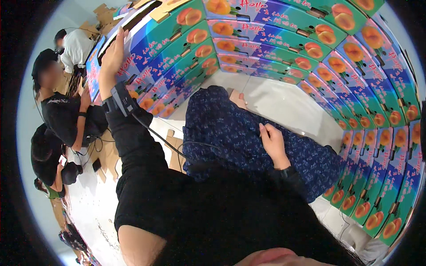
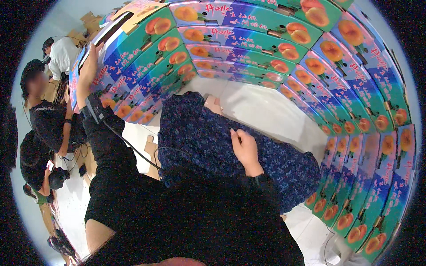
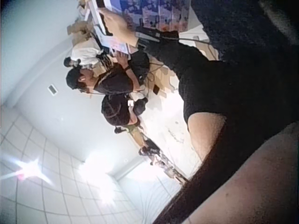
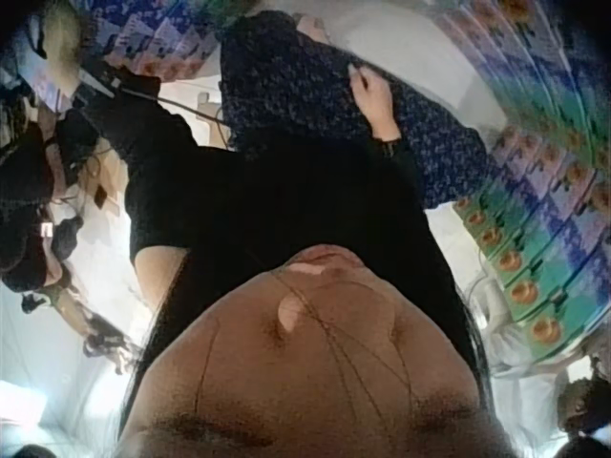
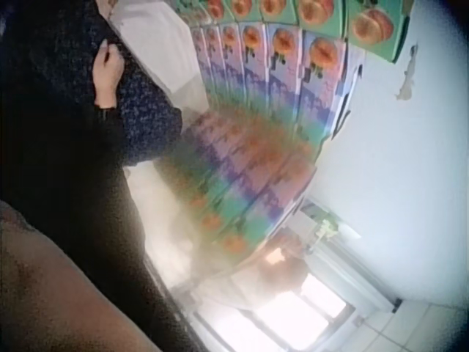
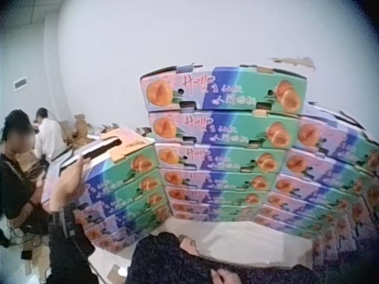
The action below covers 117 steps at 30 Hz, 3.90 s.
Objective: Selecting and moving cardboard boxes from a large stack in a packaging facility.
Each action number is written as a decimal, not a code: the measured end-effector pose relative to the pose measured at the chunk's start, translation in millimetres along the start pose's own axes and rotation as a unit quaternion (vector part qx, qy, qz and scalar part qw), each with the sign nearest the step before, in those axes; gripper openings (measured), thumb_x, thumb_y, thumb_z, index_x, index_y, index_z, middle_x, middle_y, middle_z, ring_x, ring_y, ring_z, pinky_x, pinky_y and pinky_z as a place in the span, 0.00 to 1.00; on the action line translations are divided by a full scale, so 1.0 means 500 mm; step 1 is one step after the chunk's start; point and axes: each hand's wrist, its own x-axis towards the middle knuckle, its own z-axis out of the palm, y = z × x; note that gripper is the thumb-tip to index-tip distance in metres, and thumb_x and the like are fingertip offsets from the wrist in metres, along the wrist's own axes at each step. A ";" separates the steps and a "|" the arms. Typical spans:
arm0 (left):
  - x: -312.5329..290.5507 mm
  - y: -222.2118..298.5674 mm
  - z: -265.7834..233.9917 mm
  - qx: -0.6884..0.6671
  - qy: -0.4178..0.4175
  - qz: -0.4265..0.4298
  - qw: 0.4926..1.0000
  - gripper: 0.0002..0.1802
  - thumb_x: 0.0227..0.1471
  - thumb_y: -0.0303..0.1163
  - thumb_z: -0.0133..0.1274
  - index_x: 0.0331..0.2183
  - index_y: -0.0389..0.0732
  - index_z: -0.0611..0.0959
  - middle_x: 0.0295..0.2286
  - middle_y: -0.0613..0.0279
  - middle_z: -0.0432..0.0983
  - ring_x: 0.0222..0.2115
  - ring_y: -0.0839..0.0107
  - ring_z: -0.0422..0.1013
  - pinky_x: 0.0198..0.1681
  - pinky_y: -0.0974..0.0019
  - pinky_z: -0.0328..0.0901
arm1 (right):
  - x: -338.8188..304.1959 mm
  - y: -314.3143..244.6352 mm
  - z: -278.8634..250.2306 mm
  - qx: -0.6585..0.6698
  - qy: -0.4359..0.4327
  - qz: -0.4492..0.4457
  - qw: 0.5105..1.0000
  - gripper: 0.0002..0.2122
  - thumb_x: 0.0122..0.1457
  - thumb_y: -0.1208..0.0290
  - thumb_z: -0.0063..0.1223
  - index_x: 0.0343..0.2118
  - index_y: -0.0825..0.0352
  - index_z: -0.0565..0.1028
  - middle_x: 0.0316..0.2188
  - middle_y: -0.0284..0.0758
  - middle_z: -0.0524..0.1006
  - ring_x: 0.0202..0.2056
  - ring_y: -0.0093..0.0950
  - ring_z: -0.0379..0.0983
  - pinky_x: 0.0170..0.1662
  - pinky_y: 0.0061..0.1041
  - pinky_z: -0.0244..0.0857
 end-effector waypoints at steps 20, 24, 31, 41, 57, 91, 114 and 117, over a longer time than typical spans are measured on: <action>0.000 0.012 -0.007 0.067 -0.044 0.025 0.996 0.58 0.21 0.61 0.65 0.54 0.40 0.71 0.49 0.49 0.70 0.49 0.57 0.68 0.53 0.60 0.60 | -0.003 -0.007 0.000 -0.035 -0.044 -0.006 0.998 0.12 0.57 0.65 0.52 0.24 0.69 0.72 0.17 0.42 0.71 0.19 0.36 0.68 0.24 0.30 0.59; -0.009 0.027 -0.007 0.087 -0.030 0.024 0.995 0.56 0.21 0.61 0.65 0.53 0.41 0.72 0.48 0.49 0.71 0.48 0.57 0.69 0.52 0.60 0.61 | -0.006 0.003 0.006 -0.042 -0.040 -0.004 0.998 0.11 0.56 0.67 0.53 0.24 0.69 0.72 0.17 0.41 0.71 0.18 0.34 0.68 0.23 0.30 0.59; -0.028 0.056 -0.002 0.094 0.001 0.020 0.995 0.54 0.24 0.61 0.64 0.53 0.40 0.73 0.47 0.48 0.72 0.47 0.57 0.70 0.51 0.59 0.61 | -0.009 0.010 0.006 -0.028 -0.042 0.014 0.999 0.10 0.55 0.68 0.54 0.24 0.69 0.72 0.17 0.41 0.71 0.18 0.33 0.68 0.24 0.30 0.59; 0.004 0.018 0.005 0.003 0.032 -0.013 0.999 0.55 0.28 0.74 0.55 0.50 0.41 0.76 0.46 0.47 0.73 0.48 0.55 0.69 0.52 0.56 0.61 | -0.001 0.003 0.001 -0.051 -0.057 0.014 0.997 0.09 0.54 0.68 0.54 0.25 0.68 0.73 0.18 0.41 0.72 0.19 0.34 0.69 0.24 0.29 0.61; -0.138 0.079 -0.036 0.253 0.295 0.044 0.920 0.52 0.24 0.65 0.64 0.50 0.43 0.73 0.43 0.52 0.73 0.47 0.54 0.66 0.51 0.48 0.54 | -0.026 0.019 0.009 -0.030 -0.024 -0.037 0.999 0.09 0.55 0.68 0.53 0.25 0.68 0.72 0.17 0.41 0.72 0.20 0.39 0.69 0.25 0.32 0.60; -0.380 0.397 0.060 0.108 0.351 0.519 0.772 0.26 0.52 0.62 0.42 0.53 0.75 0.70 0.60 0.69 0.57 0.61 0.58 0.52 0.58 0.35 0.12 | -0.140 -0.076 -0.229 0.554 0.165 -0.156 0.801 0.39 0.40 0.69 0.63 0.57 0.70 0.57 0.43 0.40 0.72 0.42 0.35 0.72 0.51 0.35 0.65; -0.280 0.195 0.067 0.010 0.415 0.272 0.868 0.16 0.41 0.31 0.60 0.37 0.51 0.83 0.51 0.62 0.70 0.57 0.55 0.58 0.60 0.50 0.41 | -0.268 -0.284 -1.092 0.322 0.275 -0.049 0.905 0.22 0.58 0.54 0.47 0.49 0.67 0.70 0.40 0.44 0.74 0.38 0.40 0.73 0.40 0.38 0.71; -0.262 0.168 0.086 0.031 0.411 0.248 0.877 0.15 0.41 0.30 0.59 0.36 0.50 0.83 0.49 0.64 0.71 0.56 0.58 0.60 0.60 0.52 0.43 | -0.225 -0.356 -1.055 0.278 0.293 0.008 0.915 0.22 0.58 0.50 0.48 0.44 0.65 0.73 0.33 0.41 0.76 0.32 0.35 0.74 0.32 0.35 0.72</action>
